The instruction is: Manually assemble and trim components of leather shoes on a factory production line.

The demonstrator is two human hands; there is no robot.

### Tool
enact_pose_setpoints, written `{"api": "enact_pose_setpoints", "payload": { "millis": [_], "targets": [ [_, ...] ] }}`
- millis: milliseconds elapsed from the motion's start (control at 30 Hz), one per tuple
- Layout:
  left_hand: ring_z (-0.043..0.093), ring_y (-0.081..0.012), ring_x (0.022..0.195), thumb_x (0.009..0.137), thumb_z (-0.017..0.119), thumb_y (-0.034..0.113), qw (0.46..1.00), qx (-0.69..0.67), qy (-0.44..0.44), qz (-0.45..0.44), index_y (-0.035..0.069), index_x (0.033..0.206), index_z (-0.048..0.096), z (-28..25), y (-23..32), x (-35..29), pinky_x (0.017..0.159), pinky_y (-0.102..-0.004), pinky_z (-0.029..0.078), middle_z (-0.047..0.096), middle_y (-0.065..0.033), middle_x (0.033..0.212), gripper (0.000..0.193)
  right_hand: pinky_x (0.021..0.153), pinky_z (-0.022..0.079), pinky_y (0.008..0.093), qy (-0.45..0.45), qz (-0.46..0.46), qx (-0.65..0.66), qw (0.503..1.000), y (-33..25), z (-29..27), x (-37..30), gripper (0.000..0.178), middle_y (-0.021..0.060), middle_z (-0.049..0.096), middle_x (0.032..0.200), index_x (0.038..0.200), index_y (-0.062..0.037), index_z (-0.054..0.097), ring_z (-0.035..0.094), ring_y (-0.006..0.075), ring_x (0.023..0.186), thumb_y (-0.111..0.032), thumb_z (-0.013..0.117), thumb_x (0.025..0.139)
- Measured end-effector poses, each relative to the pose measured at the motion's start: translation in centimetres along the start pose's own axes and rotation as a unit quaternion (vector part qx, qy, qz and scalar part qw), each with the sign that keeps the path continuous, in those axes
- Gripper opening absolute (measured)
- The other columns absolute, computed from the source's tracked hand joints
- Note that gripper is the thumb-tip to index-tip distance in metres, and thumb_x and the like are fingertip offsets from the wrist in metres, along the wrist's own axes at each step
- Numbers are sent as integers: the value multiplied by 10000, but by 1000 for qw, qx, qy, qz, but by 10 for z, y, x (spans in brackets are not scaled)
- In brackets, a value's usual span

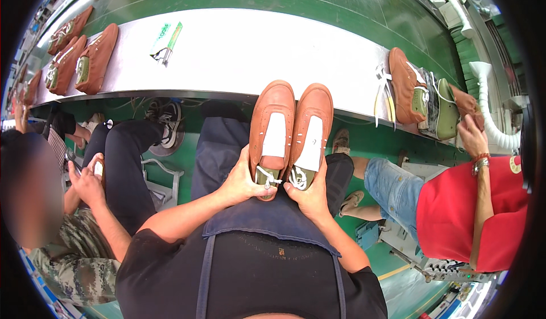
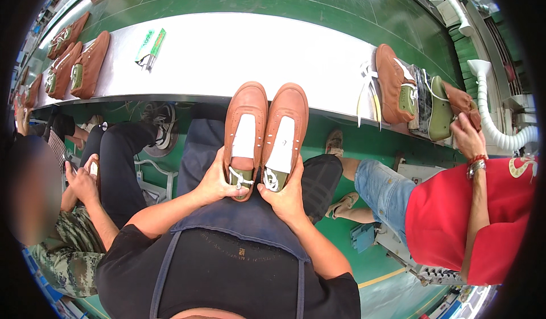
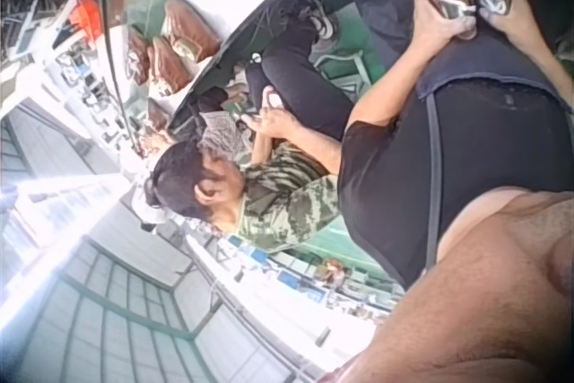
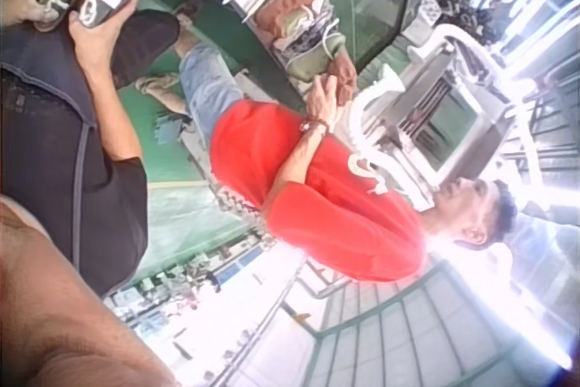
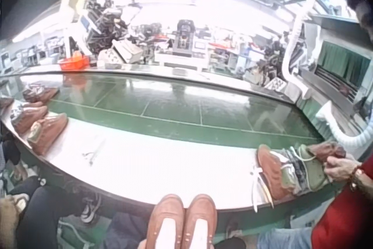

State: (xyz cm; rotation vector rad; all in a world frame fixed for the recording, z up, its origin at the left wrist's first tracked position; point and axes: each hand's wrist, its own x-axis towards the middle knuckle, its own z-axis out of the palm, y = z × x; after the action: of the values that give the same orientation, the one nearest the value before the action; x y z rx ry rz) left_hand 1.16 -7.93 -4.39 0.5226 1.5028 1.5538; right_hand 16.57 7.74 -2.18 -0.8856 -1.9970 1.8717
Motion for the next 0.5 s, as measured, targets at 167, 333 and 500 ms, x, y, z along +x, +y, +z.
{"api": "enact_pose_setpoints", "payload": {
  "millis": [167, 333, 500],
  "targets": [
    [455, -255, 1438, 645, 965, 243, 1000, 7, 0, -4, 3, 1610, 198, -3, -1, 0, 1217, -402, 357, 464, -156, 1521, 1256, 1169, 401, 433, 7, 18, 18, 1000, -6, 3, 1, 1148, 200, 429, 1503, 1631, -18, 78, 472, 293, 1407, -52, 828, 763],
    [507, -254, 1387, 645, 961, 252, 999, 39, 13, 0, -5, 1585, 267, 1, 26, 0, 1191, -398, 391, 509, -150, 1473, 1197, 1165, 405, 417, 16, 7, 53, 998, 1, -3, -1, 1113, 183, 455, 1484, 1628, -11, 134, 487, 277, 1386, -74, 830, 761],
    [586, -218, 1280, 743, 908, 320, 987, -158, 12, 18, -20, 1527, 380, -23, 53, 19, 1142, -373, 445, 583, -127, 1384, 1004, 1144, 420, 390, 53, -6, 115, 992, -14, -3, 0, 1032, 127, 509, 1440, 1604, -3, 267, 521, 237, 1330, -94, 790, 719]
  ]
}}
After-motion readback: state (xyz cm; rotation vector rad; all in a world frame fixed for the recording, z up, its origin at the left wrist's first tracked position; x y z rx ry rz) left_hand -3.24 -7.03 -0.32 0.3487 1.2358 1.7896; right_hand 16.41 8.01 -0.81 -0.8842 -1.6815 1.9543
